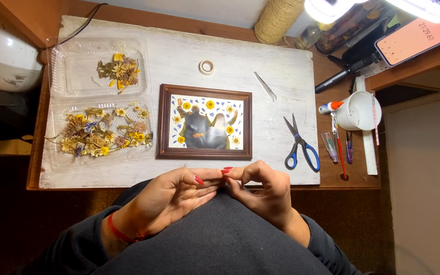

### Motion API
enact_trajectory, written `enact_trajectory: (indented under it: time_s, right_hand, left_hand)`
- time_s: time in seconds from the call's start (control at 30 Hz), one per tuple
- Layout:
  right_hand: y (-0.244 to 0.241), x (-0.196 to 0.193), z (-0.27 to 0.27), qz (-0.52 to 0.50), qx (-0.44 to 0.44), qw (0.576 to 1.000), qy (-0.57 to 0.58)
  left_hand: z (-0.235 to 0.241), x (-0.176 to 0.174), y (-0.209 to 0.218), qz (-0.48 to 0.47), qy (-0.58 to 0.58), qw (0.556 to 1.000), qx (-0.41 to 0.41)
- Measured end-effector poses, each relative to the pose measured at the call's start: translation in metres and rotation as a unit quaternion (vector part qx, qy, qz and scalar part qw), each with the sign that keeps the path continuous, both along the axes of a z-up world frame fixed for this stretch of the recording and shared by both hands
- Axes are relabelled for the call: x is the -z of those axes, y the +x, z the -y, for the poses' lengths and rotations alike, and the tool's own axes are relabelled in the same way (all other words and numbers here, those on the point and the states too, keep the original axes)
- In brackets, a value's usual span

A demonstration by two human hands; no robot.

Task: Arranging dried flowers inside a picture frame with a photograph.

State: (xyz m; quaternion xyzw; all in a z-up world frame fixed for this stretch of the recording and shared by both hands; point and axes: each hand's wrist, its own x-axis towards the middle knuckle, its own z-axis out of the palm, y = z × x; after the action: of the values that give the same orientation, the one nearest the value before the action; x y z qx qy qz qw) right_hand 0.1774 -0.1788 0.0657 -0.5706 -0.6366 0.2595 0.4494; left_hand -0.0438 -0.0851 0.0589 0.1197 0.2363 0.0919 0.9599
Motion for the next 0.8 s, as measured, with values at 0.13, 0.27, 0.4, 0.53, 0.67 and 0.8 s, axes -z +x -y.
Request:
enact_trajectory:
  time_s: [0.13,0.27,0.4,0.53,0.67,0.8]
  right_hand:
    - [0.001,0.001,0.001,-0.029,0.001,0.999,-0.026]
    - [-0.002,-0.004,-0.001,-0.111,0.015,0.992,-0.063]
    - [0.005,0.012,0.004,-0.299,0.111,0.938,-0.137]
    - [0.009,0.006,-0.004,-0.453,0.086,0.866,-0.197]
    - [0.004,-0.002,-0.009,-0.504,0.097,0.833,-0.207]
    - [-0.001,-0.007,-0.013,-0.503,0.112,0.834,-0.198]
  left_hand:
    - [0.0,0.003,0.001,-0.003,0.017,1.0,-0.007]
    - [0.002,0.007,0.003,0.015,0.048,0.998,-0.03]
    - [-0.001,-0.019,0.009,-0.028,0.314,0.949,-0.017]
    - [-0.002,-0.019,0.01,-0.065,0.651,0.755,-0.03]
    - [-0.004,-0.019,0.011,-0.04,0.708,0.704,-0.032]
    - [-0.006,-0.019,0.011,-0.027,0.705,0.709,-0.025]
